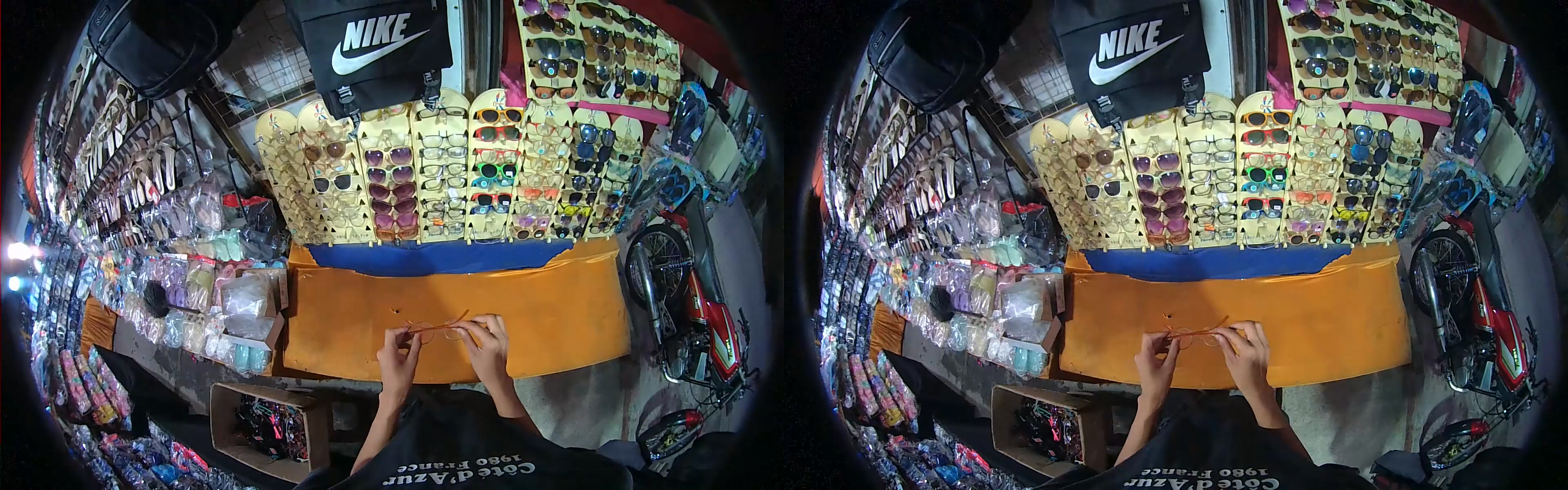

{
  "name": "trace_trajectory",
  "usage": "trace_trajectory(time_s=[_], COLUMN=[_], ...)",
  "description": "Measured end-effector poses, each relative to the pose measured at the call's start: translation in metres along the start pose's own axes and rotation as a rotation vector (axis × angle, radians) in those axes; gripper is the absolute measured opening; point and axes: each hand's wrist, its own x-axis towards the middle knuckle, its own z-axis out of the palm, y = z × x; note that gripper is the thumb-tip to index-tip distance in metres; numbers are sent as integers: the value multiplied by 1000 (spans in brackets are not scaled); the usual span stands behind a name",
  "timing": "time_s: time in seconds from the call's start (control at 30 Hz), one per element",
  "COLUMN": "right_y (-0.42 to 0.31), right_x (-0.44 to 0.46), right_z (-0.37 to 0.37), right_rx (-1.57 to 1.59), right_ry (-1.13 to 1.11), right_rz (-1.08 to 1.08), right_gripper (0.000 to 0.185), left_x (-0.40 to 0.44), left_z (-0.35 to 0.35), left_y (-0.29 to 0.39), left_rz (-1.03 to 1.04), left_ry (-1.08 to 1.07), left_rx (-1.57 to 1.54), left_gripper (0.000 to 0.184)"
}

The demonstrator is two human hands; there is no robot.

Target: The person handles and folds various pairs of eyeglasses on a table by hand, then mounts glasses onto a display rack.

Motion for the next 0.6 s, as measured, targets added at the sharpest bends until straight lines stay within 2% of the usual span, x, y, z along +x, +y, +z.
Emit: trace_trajectory(time_s=[0.03,0.23,0.43,0.6], right_y=[1,20,18,25], right_x=[-1,-8,-5,-1], right_z=[1,8,13,13], right_rx=[0,-83,-6,-52], right_ry=[1,13,-27,-55], right_rz=[-2,3,41,15], right_gripper=[16,19,22,17], left_x=[-1,-1,0,-1], left_z=[-2,-8,-15,-20], left_y=[1,-5,2,4], left_rz=[-65,-25,-18,6], left_ry=[-38,-29,-65,-69], left_rx=[23,74,108,97], left_gripper=[18,12,12,12])
